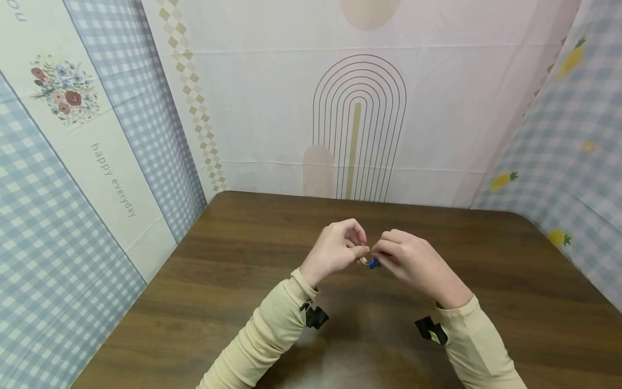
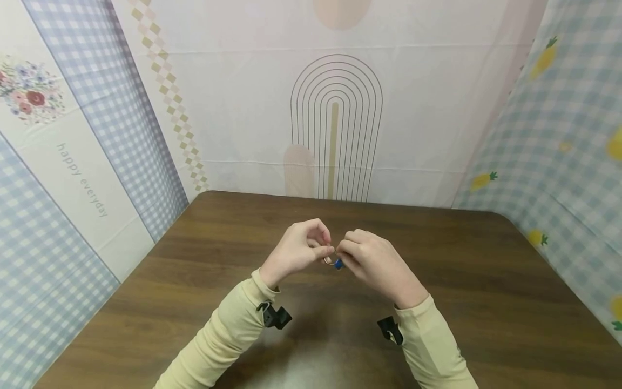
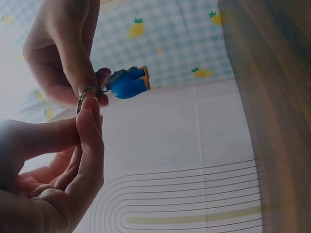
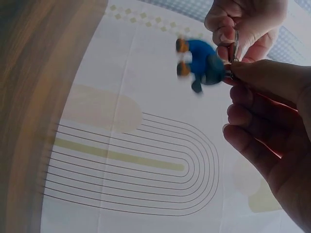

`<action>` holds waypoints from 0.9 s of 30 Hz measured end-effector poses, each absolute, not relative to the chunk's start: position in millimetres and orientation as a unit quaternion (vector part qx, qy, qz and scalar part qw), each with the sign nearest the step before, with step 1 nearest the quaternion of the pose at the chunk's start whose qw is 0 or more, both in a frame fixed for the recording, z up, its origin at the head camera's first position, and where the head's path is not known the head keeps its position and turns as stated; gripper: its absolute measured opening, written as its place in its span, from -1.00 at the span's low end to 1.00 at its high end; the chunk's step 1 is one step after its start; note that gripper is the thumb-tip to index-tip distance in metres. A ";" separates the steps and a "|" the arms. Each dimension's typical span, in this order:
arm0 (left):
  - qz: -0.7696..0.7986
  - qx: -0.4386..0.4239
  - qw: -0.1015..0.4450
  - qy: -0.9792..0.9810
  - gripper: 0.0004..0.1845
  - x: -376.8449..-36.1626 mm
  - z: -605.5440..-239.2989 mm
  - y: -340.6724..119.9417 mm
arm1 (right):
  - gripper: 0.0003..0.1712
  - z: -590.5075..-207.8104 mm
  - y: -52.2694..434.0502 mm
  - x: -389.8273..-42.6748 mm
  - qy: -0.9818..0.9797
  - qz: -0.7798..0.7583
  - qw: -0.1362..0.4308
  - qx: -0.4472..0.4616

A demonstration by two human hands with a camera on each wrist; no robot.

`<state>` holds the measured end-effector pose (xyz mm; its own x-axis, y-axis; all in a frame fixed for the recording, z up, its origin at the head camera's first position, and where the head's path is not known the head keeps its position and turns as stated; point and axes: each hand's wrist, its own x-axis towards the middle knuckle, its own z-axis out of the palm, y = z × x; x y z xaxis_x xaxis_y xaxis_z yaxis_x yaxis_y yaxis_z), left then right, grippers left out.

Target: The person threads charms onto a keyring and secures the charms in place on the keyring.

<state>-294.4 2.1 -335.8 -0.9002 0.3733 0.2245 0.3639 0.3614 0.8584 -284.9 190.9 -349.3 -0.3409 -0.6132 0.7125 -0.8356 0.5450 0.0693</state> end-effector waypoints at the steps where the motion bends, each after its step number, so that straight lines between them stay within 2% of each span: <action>1: 0.519 0.221 0.004 0.825 -0.87 -293.6 -335.3 2.4 | -0.75 -349.5 190.7 -284.9 -0.805 0.158 0.354 0.449; 8: 0.535 0.210 0.012 0.818 -0.87 -294.6 -334.6 1.4 | -0.76 -350.2 188.4 -283.6 -0.807 0.155 0.363 0.438; 18: 0.643 0.177 0.095 0.739 -0.82 -304.4 -335.2 -3.6 | -0.71 -346.6 185.4 -282.1 -0.797 0.143 0.394 0.436; 27: 0.678 0.166 0.121 0.706 -0.81 -307.1 -337.9 -5.4 | -0.70 -347.0 184.5 -282.5 -0.793 0.139 0.395 0.442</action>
<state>-307.1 -5.4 -337.9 -0.9158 0.3980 0.0537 0.0701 0.0267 0.9972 -282.5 184.5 -347.0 -0.2966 -0.5919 0.7495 -0.8113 0.5701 0.1292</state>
